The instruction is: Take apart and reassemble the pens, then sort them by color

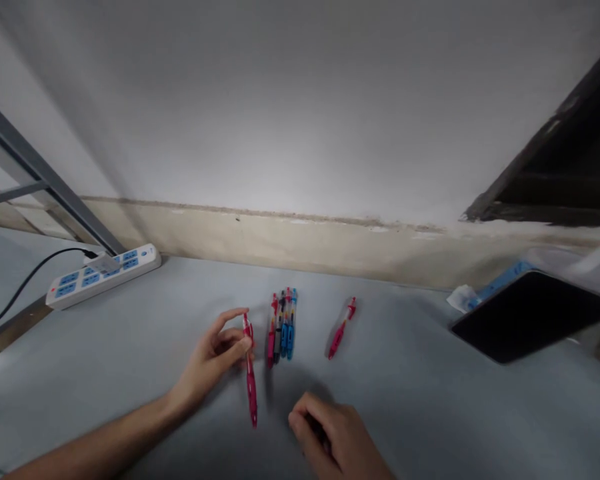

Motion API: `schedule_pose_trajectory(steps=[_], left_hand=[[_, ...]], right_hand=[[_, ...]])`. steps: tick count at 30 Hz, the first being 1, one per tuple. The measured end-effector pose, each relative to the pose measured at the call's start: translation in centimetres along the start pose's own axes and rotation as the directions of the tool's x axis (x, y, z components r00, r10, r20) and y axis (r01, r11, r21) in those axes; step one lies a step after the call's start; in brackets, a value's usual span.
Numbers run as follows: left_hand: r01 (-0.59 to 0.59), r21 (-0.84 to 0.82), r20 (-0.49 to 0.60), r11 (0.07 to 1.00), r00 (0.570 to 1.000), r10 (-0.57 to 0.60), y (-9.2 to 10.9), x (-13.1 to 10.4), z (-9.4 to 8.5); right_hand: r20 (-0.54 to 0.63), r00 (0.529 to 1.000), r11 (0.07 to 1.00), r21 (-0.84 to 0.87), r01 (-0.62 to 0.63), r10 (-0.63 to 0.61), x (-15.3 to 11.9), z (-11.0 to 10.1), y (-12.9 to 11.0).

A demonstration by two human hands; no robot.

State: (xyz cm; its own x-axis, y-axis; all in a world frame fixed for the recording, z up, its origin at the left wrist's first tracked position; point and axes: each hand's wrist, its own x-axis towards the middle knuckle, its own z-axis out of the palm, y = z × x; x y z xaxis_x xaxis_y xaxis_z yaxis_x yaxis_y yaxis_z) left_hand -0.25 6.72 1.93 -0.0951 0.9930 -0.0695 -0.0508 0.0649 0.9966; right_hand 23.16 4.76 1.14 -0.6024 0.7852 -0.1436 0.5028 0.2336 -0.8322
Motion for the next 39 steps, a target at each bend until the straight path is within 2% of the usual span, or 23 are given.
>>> schedule_pose_trajectory(steps=[4, 8, 12, 15, 18, 19, 22, 25, 27, 30, 33, 35, 36, 37, 39], left_hand=[[-0.052, 0.091, 0.034, 0.994, 0.998, 0.049, 1.0, 3.6, 0.1], [-0.065, 0.156, 0.000, 0.986, 0.998, 0.066, 0.6, 7.0, 0.6], [-0.047, 0.169, -0.025, 0.985, 0.998, 0.052, -0.1, 7.7, 0.6], [-0.013, 0.138, 0.001, 0.990, 1.000, 0.013, -0.2, 6.5, -0.2], [0.025, 0.091, 0.039, 0.996, 0.999, -0.028, 0.0, 4.6, -1.3], [0.037, 0.077, 0.056, 0.996, 0.998, -0.042, 0.1, 3.8, -1.6], [0.040, 0.046, 0.127, 0.998, 0.991, -0.046, 0.3, 1.1, -1.7], [-0.027, 0.098, 0.269, 0.995, 0.963, 0.000, 0.3, -2.1, -1.1], [-0.034, 0.108, 0.356, 0.994, 0.935, -0.007, 0.1, -4.0, -0.5], [-0.074, 0.078, 0.452, 0.994, 0.892, 0.030, -0.7, -6.0, 0.2], [-0.043, 0.047, 0.521, 0.998, 0.853, 0.012, -1.6, -6.6, 0.4], [0.017, 0.006, 0.516, 1.000, 0.856, -0.017, -2.0, -6.4, 0.3], [0.053, -0.027, 0.499, 0.998, 0.866, -0.032, -2.1, -6.2, 0.3], [0.088, -0.066, 0.477, 0.994, 0.878, -0.046, -2.1, -5.9, 0.2], [0.136, -0.137, 0.427, 0.981, 0.902, -0.065, -2.0, -5.2, 0.0]], right_hand=[[-0.032, 0.999, 0.999, -0.019, 0.030, -0.030, 0.1, 0.0, 0.1], [-0.093, 0.995, 0.996, -0.085, 0.019, -0.027, 0.3, -0.3, -0.3], [-0.156, 0.985, 0.970, -0.242, 0.032, -0.071, 0.8, -1.0, 0.1], [-0.274, 0.936, 0.874, -0.481, 0.064, -0.219, 1.3, -2.0, 1.4], [-0.326, 0.846, 0.642, -0.766, 0.025, -0.422, 1.9, -3.2, 3.3], [-0.313, 0.837, 0.568, -0.823, -0.003, -0.449, 2.0, -3.5, 3.8], [-0.263, 0.849, 0.455, -0.890, -0.030, -0.457, 2.4, -4.0, 5.0], [-0.152, 0.874, 0.360, -0.933, 0.028, -0.462, 2.5, -3.9, 5.1], [-0.098, 0.880, 0.338, -0.938, 0.074, -0.465, 2.5, -3.7, 4.6], [-0.034, 0.875, 0.345, -0.925, 0.155, -0.483, 2.2, -3.4, 3.4], [-0.051, 0.816, 0.435, -0.864, 0.253, -0.575, 1.2, -2.9, 2.1], [-0.175, 0.750, 0.554, -0.781, 0.290, -0.638, 0.3, -2.5, 1.4], [-0.276, 0.723, 0.630, -0.726, 0.275, -0.634, -0.3, -2.3, 1.1], [-0.392, 0.695, 0.714, -0.654, 0.250, -0.603, -0.8, -2.1, 0.8], [-0.598, 0.674, 0.887, -0.412, 0.207, -0.435, -1.5, -1.9, 0.1]])
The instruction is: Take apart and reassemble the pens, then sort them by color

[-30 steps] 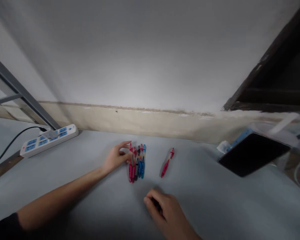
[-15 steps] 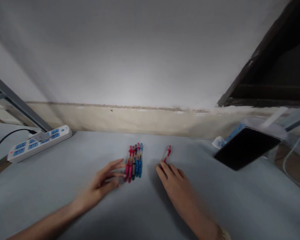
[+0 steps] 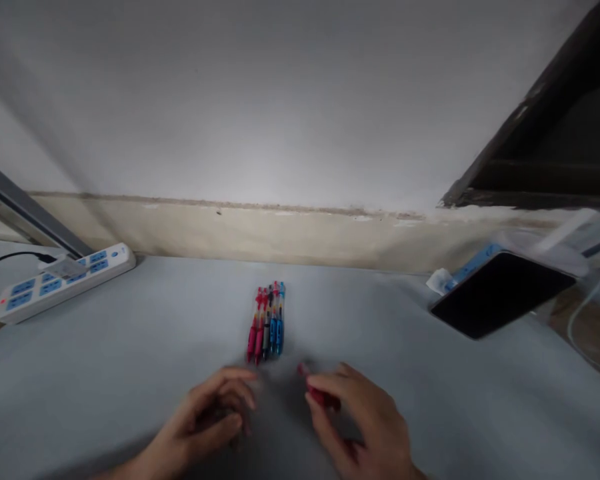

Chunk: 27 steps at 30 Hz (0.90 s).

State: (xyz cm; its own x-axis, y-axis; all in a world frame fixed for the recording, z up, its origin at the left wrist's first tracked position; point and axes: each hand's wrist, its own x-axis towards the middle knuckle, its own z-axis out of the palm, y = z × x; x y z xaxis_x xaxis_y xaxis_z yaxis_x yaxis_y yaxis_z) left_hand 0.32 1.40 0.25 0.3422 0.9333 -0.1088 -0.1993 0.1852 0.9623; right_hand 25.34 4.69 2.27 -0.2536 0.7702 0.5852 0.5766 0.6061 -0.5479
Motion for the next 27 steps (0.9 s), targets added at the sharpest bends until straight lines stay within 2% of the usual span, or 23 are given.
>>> schedule_pose_trajectory(steps=[1, 3, 6, 8, 10, 14, 17, 20, 22, 25, 27], left_hand=[[0.000, -0.027, -0.025, 1.000, 1.000, 0.000, 0.1, 0.3, -0.2], [0.000, -0.065, -0.058, 0.998, 0.998, -0.003, 0.3, 0.8, -0.6], [-0.011, -0.111, -0.070, 0.994, 0.998, 0.004, 0.4, 1.2, -0.9], [-0.028, -0.135, -0.095, 0.990, 0.995, 0.015, 0.5, 1.2, -0.9], [-0.043, -0.135, -0.151, 0.990, 0.988, 0.022, 0.8, 1.1, -0.8], [-0.050, -0.088, -0.272, 0.995, 0.962, 0.024, 1.3, 0.7, -0.6], [-0.022, -0.102, -0.301, 0.995, 0.954, -0.010, 1.3, 0.6, -0.5], [0.011, -0.136, -0.316, 0.991, 0.947, -0.054, 0.8, 0.5, -0.3], [0.025, -0.149, -0.328, 0.989, 0.942, -0.073, 0.4, 0.4, -0.2], [0.036, -0.145, -0.339, 0.989, 0.937, -0.084, 0.1, 0.2, -0.2], [0.037, -0.141, -0.338, 0.989, 0.938, -0.083, 0.1, 0.1, -0.2]], right_hand=[[-0.016, 0.993, 0.987, 0.111, -0.114, 0.116, 0.0, -0.2, -0.4], [0.039, 0.948, 0.895, 0.322, -0.310, 0.315, 0.2, -0.3, -1.0], [0.231, 0.848, 0.678, 0.516, -0.523, 0.477, 0.5, 0.0, -1.5], [0.396, 0.776, 0.539, 0.562, -0.628, 0.492, 0.5, 0.5, -1.6], [0.540, 0.706, 0.454, 0.541, -0.708, 0.458, 0.3, 1.2, -1.4], [0.712, 0.607, 0.438, 0.447, -0.780, 0.354, 0.0, 2.4, -0.8], [0.755, 0.568, 0.397, 0.436, -0.807, 0.326, -0.4, 3.0, -0.6], [0.747, 0.562, 0.404, 0.420, -0.813, 0.356, -0.7, 3.0, -0.5], [0.720, 0.599, 0.516, 0.385, -0.765, 0.350, -0.7, 2.8, -0.4], [0.619, 0.732, 0.787, 0.285, -0.547, 0.284, -0.4, 2.4, -0.5], [0.534, 0.820, 0.894, 0.238, -0.380, 0.207, -0.2, 2.1, -0.5]])
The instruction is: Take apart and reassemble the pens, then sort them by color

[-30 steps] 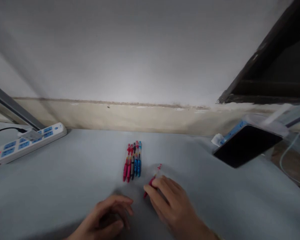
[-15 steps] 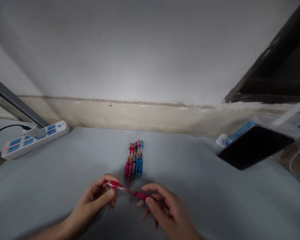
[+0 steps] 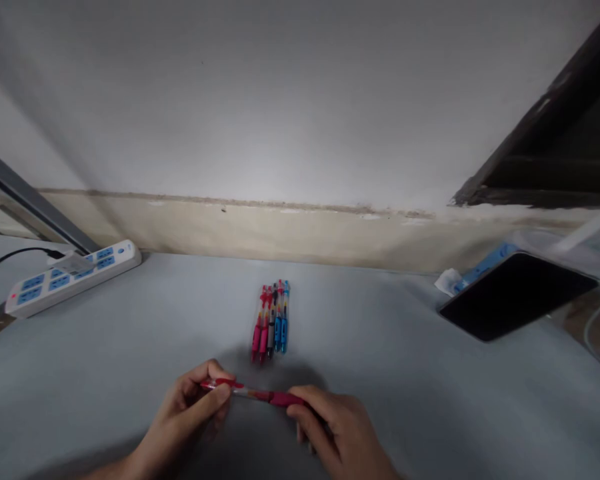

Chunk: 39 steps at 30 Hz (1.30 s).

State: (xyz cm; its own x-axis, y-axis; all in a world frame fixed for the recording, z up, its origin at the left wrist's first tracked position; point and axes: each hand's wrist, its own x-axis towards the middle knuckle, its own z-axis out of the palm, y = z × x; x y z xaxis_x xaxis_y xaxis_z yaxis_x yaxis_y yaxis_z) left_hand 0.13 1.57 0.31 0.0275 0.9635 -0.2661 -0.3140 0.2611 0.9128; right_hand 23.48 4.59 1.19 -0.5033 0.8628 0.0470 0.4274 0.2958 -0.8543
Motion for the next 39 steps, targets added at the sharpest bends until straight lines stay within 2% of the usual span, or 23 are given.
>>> schedule_pose_trajectory(steps=[3, 7, 13, 16, 19, 20, 22, 24, 25, 26, 27, 29, 31, 35, 39], left_hand=[[-0.001, 0.000, 0.008, 1.000, 1.000, 0.001, 0.2, -0.1, 0.0], [-0.004, -0.006, 0.013, 1.000, 1.000, 0.004, 0.5, -0.2, 0.1], [-0.001, -0.004, 0.012, 1.000, 1.000, 0.001, 0.9, -0.4, 0.2], [0.002, 0.001, 0.011, 1.000, 1.000, -0.002, 0.8, -0.4, 0.2], [0.017, -0.013, -0.003, 1.000, 1.000, -0.017, 0.5, -0.3, 0.3], [0.021, -0.021, -0.006, 1.000, 1.000, -0.021, 0.5, -0.3, 0.3], [0.011, -0.027, -0.020, 1.000, 1.000, -0.011, 0.6, -0.2, 0.4], [-0.015, -0.016, -0.032, 1.000, 0.999, 0.015, 0.7, -0.1, 0.4], [-0.029, -0.009, -0.036, 1.000, 0.999, 0.029, 0.8, -0.1, 0.4], [-0.041, -0.006, -0.038, 0.999, 0.998, 0.041, 0.8, -0.1, 0.4], [-0.046, -0.003, -0.037, 0.999, 0.998, 0.046, 0.8, 0.0, 0.3], [-0.049, -0.004, -0.024, 0.999, 0.998, 0.049, 0.6, 0.0, 0.1], [-0.054, -0.011, -0.013, 0.998, 0.998, 0.054, 0.2, -0.1, -0.1], [-0.065, -0.010, -0.016, 0.998, 0.998, 0.065, -0.5, -0.2, -0.4], [-0.057, -0.009, -0.025, 0.998, 0.998, 0.057, -0.5, 0.0, -0.4]], right_hand=[[-0.093, 0.983, 0.985, -0.092, 0.148, -0.157, -0.1, -0.3, 0.0], [-0.191, 0.920, 0.932, -0.193, 0.307, -0.342, -0.6, -0.2, 0.6], [-0.237, 0.869, 0.879, -0.322, 0.351, -0.434, -0.8, 0.0, 0.7], [-0.274, 0.824, 0.836, -0.408, 0.367, -0.496, -0.6, -0.2, 0.2], [-0.261, 0.771, 0.772, -0.479, 0.419, -0.580, -0.8, -0.4, 0.3], [-0.250, 0.771, 0.765, -0.482, 0.426, -0.586, -0.8, -0.4, 0.4], [-0.263, 0.824, 0.829, -0.418, 0.371, -0.502, -0.9, -0.3, 0.7], [-0.248, 0.929, 0.952, -0.202, 0.229, -0.276, -0.8, -0.1, 0.9], [-0.183, 0.973, 0.990, -0.055, 0.133, -0.141, -0.6, 0.0, 0.8], [-0.099, 0.995, 0.995, 0.092, 0.031, -0.022, -0.4, 0.1, 0.7], [-0.014, 0.997, 0.974, 0.218, -0.065, 0.070, -0.2, 0.1, 0.6], [0.087, 0.980, 0.913, 0.358, -0.196, 0.177, 0.1, 0.2, 0.3], [0.056, 0.978, 0.906, 0.368, -0.208, 0.201, 0.2, 0.2, 0.1], [-0.009, 0.992, 0.954, 0.276, -0.115, 0.123, 0.1, 0.2, 0.2], [-0.060, 0.987, 0.947, 0.294, -0.128, 0.151, 0.0, 0.5, 0.7]])
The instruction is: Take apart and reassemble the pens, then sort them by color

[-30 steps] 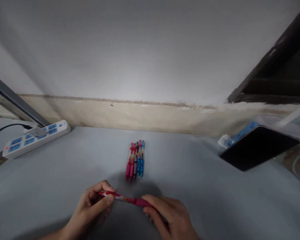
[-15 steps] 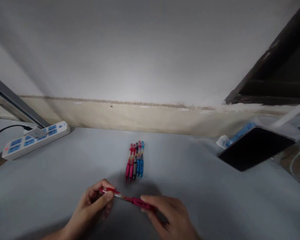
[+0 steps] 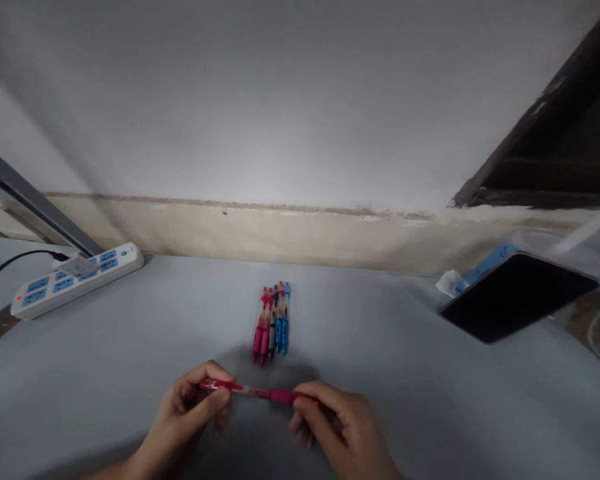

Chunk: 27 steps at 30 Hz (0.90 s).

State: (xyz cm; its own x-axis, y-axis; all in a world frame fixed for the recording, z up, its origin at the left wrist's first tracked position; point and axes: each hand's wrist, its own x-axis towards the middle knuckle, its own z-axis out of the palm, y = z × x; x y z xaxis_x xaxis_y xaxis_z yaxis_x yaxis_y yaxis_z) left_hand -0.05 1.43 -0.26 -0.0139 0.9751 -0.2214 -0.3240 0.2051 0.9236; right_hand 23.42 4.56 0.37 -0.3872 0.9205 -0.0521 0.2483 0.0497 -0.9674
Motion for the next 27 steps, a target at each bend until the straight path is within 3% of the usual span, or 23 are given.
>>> schedule_pose_trajectory(steps=[4, 9, 11, 15, 19, 24, 27], left_hand=[[0.023, -0.005, -0.004, 1.000, 1.000, -0.023, 0.4, 0.2, 0.2], [0.003, -0.024, -0.011, 1.000, 1.000, -0.003, 0.7, 0.2, 0.3], [0.013, -0.034, -0.014, 0.999, 1.000, -0.014, 0.6, 0.2, 0.2], [0.010, -0.042, -0.019, 0.999, 1.000, -0.011, 0.0, 0.2, -0.1], [0.008, -0.042, -0.012, 0.999, 1.000, -0.008, -0.2, 0.4, -0.3], [0.019, -0.050, -0.013, 0.999, 1.000, -0.019, 0.1, 0.3, -0.1], [0.027, -0.044, -0.013, 0.999, 1.000, -0.028, 0.3, 0.2, 0.0]], right_hand=[[-0.077, 0.995, 0.997, 0.044, -0.059, 0.063, 0.1, 0.1, 0.2], [0.113, 0.971, 0.931, 0.282, -0.234, 0.210, 0.2, 0.0, -0.4], [0.159, 0.964, 0.930, 0.269, -0.252, 0.215, 0.3, 0.0, -0.6], [0.107, 0.978, 0.953, 0.227, -0.199, 0.179, 0.3, -0.2, -0.8], [0.159, 0.953, 0.930, 0.228, -0.290, 0.258, 0.3, -0.2, -0.7], [0.129, 0.969, 0.933, 0.268, -0.240, 0.212, 0.4, -0.3, -0.8], [0.147, 0.954, 0.925, 0.244, -0.290, 0.260, 0.5, -0.4, -0.9]])
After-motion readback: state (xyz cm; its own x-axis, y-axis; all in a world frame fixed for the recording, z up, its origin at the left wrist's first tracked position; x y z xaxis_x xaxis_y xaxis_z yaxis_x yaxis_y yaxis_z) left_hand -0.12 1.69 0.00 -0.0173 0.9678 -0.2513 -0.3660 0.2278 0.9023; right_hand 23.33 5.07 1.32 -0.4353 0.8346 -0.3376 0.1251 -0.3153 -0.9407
